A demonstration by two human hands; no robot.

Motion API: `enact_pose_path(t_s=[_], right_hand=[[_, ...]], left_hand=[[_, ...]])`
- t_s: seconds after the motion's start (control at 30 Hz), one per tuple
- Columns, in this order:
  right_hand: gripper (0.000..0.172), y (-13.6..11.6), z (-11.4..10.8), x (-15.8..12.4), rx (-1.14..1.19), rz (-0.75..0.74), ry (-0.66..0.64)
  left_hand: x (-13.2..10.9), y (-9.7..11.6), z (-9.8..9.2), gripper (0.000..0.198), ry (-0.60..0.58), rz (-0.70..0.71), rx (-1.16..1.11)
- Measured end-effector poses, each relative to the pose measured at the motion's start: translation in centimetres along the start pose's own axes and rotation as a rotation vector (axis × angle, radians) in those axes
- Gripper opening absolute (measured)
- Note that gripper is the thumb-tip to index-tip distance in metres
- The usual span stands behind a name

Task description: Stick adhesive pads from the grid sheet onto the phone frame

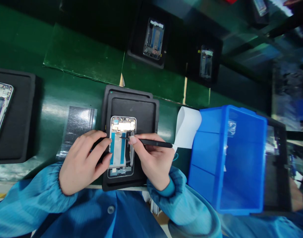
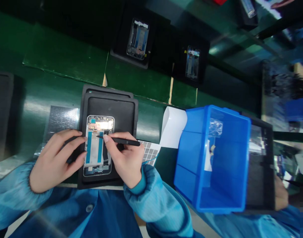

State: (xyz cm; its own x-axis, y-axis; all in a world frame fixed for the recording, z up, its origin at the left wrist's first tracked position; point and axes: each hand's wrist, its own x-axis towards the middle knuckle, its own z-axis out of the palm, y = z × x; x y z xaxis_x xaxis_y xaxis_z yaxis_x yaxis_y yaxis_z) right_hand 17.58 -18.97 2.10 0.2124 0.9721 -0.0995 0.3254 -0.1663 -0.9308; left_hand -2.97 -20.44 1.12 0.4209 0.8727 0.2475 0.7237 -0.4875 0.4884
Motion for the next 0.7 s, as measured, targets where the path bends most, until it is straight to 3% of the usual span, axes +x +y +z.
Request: enact_pose_path(t_s=[0.7], right_hand=[[0.009,0.3,0.0,-0.1,-0.044,-0.029,0.01]], left_hand=[[1.0,0.1,-0.5,0.04,-0.057,0.065,0.095]])
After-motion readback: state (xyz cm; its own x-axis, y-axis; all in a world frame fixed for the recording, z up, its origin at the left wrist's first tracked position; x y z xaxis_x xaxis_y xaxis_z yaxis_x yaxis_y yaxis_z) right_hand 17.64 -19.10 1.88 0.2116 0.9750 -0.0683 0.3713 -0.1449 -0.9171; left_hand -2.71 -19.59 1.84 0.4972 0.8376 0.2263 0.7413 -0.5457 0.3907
